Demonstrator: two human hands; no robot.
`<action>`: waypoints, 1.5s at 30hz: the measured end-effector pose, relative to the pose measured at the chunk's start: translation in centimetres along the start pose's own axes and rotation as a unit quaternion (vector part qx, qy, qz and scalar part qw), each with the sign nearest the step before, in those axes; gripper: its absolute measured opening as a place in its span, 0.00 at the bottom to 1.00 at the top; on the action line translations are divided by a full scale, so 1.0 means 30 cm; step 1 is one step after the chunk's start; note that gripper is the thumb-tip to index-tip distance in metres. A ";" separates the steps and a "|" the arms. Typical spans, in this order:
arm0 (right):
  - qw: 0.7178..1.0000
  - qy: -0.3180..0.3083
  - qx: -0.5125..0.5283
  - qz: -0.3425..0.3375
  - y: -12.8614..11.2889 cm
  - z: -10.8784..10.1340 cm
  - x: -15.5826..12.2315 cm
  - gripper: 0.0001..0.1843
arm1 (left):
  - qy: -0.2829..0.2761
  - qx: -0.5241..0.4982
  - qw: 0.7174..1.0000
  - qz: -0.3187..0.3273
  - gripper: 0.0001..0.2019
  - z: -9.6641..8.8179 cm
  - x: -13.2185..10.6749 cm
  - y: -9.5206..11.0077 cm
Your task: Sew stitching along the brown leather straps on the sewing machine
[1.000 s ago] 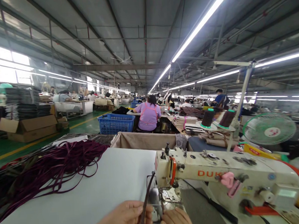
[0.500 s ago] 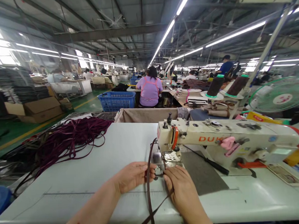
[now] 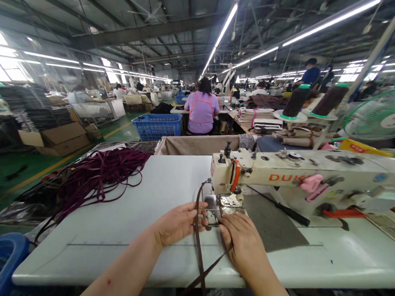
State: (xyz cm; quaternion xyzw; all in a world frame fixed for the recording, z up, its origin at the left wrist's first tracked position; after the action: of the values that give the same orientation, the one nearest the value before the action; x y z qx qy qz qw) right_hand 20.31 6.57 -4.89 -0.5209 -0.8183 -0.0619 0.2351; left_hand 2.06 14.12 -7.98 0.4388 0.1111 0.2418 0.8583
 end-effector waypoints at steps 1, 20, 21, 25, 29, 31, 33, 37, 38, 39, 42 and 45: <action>1.000 0.003 0.000 -0.001 0.000 -0.002 0.000 0.18 | -0.014 0.011 1.000 -0.008 0.18 0.009 0.000 -0.002; 0.999 0.027 -0.014 -0.019 -0.006 -0.007 0.001 0.18 | -0.037 0.010 0.999 0.002 0.20 0.019 0.002 -0.003; 0.999 0.027 -0.016 -0.021 -0.007 -0.007 0.000 0.18 | -0.035 0.002 0.999 0.002 0.20 0.019 0.002 -0.003; 0.999 0.029 -0.023 -0.020 -0.009 -0.010 0.001 0.18 | -0.033 -0.001 0.999 -0.003 0.20 0.017 0.002 -0.005; 0.999 0.026 -0.025 -0.019 -0.011 -0.011 0.002 0.19 | -0.038 0.005 0.999 -0.007 0.19 0.021 0.004 -0.003; 0.999 0.022 -0.025 -0.018 -0.010 -0.009 0.002 0.19 | -0.037 0.004 0.999 -0.009 0.18 0.021 0.004 -0.003; 0.999 0.020 -0.025 -0.016 -0.008 -0.008 0.001 0.19 | -0.034 0.003 0.999 -0.010 0.18 0.018 0.003 -0.003; 0.999 0.026 -0.023 -0.016 -0.007 -0.011 0.002 0.19 | -0.028 0.004 1.000 -0.011 0.18 0.007 0.002 -0.009; 0.999 0.026 -0.022 -0.015 -0.007 -0.012 0.002 0.19 | -0.027 0.004 1.000 -0.011 0.18 0.005 0.002 -0.011; 0.999 0.026 -0.021 -0.014 -0.008 -0.013 0.003 0.18 | -0.027 0.004 1.000 -0.012 0.18 0.004 0.002 -0.012; 1.000 0.021 -0.019 -0.012 -0.008 -0.012 0.005 0.18 | -0.025 0.003 1.000 -0.013 0.17 0.005 0.003 -0.013; 1.000 0.018 -0.016 -0.007 -0.006 -0.008 0.003 0.18 | -0.024 0.006 1.000 -0.011 0.17 0.011 0.003 -0.009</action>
State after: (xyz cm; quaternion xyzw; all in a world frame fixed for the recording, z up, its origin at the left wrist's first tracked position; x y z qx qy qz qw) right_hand 20.19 6.49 -4.59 -0.5177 -0.8165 -0.0861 0.2406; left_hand 2.36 13.80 -7.98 0.4484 0.0962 0.2211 0.8607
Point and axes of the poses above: each hand's wrist, its own x-axis towards the middle knuckle, its own z-axis out of the palm, y = z × x, the point moved 6 cm from there along x, towards the middle knuckle, and after that the axes turned 14 degrees about -y, right-handed, at the moved point
